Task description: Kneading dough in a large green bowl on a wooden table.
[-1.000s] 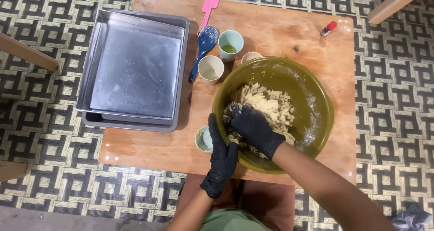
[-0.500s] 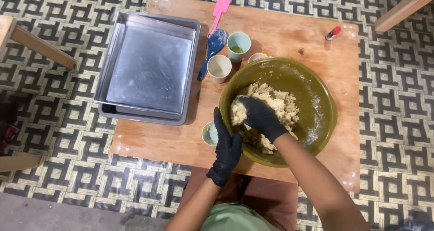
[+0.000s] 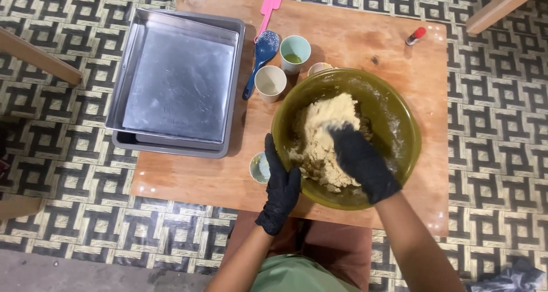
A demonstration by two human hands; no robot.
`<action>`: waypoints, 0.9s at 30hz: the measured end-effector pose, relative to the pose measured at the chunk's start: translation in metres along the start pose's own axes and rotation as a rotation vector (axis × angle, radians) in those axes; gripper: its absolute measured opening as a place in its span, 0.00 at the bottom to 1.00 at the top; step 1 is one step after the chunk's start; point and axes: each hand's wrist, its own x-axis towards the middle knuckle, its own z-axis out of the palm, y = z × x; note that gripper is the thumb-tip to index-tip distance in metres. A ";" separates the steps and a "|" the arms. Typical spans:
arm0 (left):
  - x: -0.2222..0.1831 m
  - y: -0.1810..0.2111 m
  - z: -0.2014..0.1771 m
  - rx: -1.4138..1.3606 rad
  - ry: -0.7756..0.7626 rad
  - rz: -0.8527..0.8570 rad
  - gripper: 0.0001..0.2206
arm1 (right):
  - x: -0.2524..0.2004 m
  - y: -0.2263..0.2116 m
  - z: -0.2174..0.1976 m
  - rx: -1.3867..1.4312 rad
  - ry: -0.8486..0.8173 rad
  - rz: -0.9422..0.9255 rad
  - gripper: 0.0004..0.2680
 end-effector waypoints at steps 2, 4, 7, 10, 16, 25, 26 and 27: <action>-0.001 -0.001 0.001 -0.074 -0.012 0.019 0.38 | 0.007 -0.016 0.010 -0.188 -0.342 0.446 0.21; 0.003 0.003 0.000 -0.087 0.003 0.034 0.38 | 0.013 0.028 0.055 -0.357 -0.318 0.330 0.23; -0.003 0.003 0.003 -0.110 0.001 0.024 0.38 | 0.019 0.095 0.131 -0.533 -0.242 0.150 0.25; -0.001 -0.001 0.004 -0.098 -0.001 0.026 0.38 | 0.025 0.124 0.159 -0.516 -0.126 0.015 0.25; -0.004 -0.002 0.008 -0.057 0.012 0.058 0.36 | 0.008 0.042 0.093 0.136 -0.058 0.259 0.21; -0.003 -0.006 0.002 -0.002 -0.004 0.085 0.36 | -0.004 -0.007 0.029 1.072 0.104 0.116 0.19; -0.003 -0.008 0.002 0.004 -0.007 0.097 0.36 | -0.005 -0.009 0.018 1.217 0.133 0.130 0.21; -0.003 -0.008 0.001 0.004 -0.006 0.092 0.36 | -0.016 -0.025 -0.003 1.218 0.130 0.133 0.21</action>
